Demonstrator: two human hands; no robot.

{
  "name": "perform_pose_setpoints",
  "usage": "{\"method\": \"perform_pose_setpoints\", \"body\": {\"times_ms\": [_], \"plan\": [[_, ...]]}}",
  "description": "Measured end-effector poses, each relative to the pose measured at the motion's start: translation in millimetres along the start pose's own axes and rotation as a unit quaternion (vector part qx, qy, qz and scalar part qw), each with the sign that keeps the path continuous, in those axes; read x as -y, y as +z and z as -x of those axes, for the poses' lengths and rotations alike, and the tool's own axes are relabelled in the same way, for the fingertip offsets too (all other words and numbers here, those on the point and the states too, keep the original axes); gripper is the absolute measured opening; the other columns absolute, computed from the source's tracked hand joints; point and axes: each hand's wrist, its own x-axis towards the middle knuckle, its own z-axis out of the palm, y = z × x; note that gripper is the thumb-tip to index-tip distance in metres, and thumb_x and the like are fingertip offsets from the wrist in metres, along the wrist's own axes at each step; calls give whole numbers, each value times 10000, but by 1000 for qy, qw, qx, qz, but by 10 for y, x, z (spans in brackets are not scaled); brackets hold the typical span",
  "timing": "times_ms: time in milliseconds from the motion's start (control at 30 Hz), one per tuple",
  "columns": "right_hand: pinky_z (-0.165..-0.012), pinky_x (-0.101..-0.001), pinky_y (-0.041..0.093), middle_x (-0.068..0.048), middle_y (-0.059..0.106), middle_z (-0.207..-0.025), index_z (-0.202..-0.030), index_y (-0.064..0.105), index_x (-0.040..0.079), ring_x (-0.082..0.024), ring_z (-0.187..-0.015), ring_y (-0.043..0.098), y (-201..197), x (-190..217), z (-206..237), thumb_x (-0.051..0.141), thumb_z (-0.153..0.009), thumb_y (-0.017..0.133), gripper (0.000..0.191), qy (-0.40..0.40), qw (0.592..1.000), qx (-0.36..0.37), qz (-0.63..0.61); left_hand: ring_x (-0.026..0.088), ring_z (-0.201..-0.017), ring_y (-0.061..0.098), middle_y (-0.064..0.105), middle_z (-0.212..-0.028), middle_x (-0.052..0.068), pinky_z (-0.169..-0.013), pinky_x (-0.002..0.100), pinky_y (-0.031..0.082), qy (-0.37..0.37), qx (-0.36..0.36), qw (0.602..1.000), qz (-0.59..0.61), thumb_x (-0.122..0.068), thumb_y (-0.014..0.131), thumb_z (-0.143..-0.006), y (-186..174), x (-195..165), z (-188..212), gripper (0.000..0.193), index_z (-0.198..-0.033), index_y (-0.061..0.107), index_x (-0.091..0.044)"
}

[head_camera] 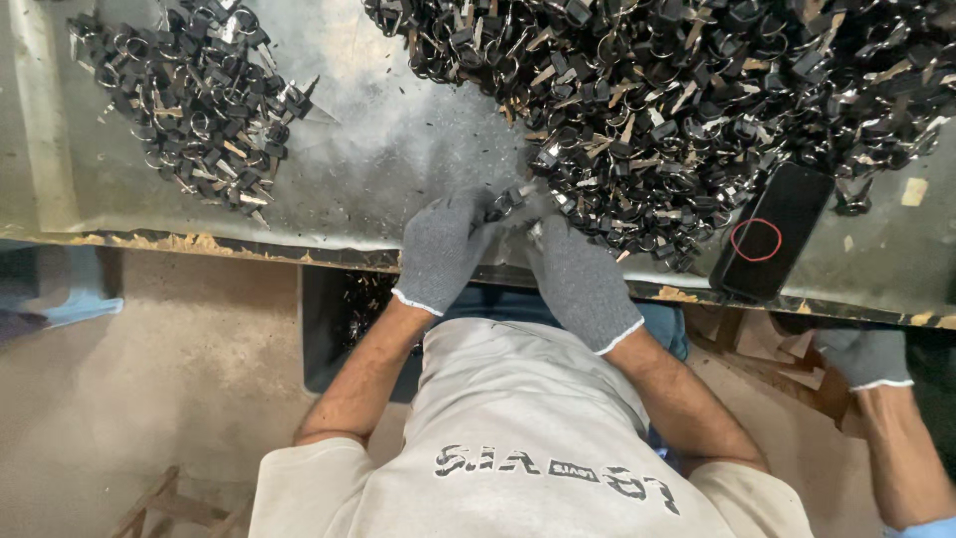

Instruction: The person wearing gray gloves picks small black metal parts one at a time from a large pile on the workbench, briefly handles and looks over each part, and drops it into a bin below the bench edge. The person continues this pick-inspect-drop cycle throughout the episode.

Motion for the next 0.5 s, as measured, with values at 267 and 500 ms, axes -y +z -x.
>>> {"method": "perform_pose_setpoints", "body": {"times_ms": [267,500], "plan": [[-507,-445,560,-270,700,-1006,-1328,464,-84,-346,-727,717,198,77,-204,186,-940,660,512,-106,984,-79,120,333,-884,648,651,-897,107,-788,469,510,87,-56,991,-86,-129,747,-842,146,39,108,185,-1005,664,-97],[-504,-452,543,-200,691,-813,-1435,447,-85,-353,-655,702,64,-27,-212,259,-1013,640,578,-99,994,24,26,261,-869,637,672,-936,74,-802,442,498,55,-110,988,-98,-139,766,-929,31,95,31,133,-1040,697,-111]]}}
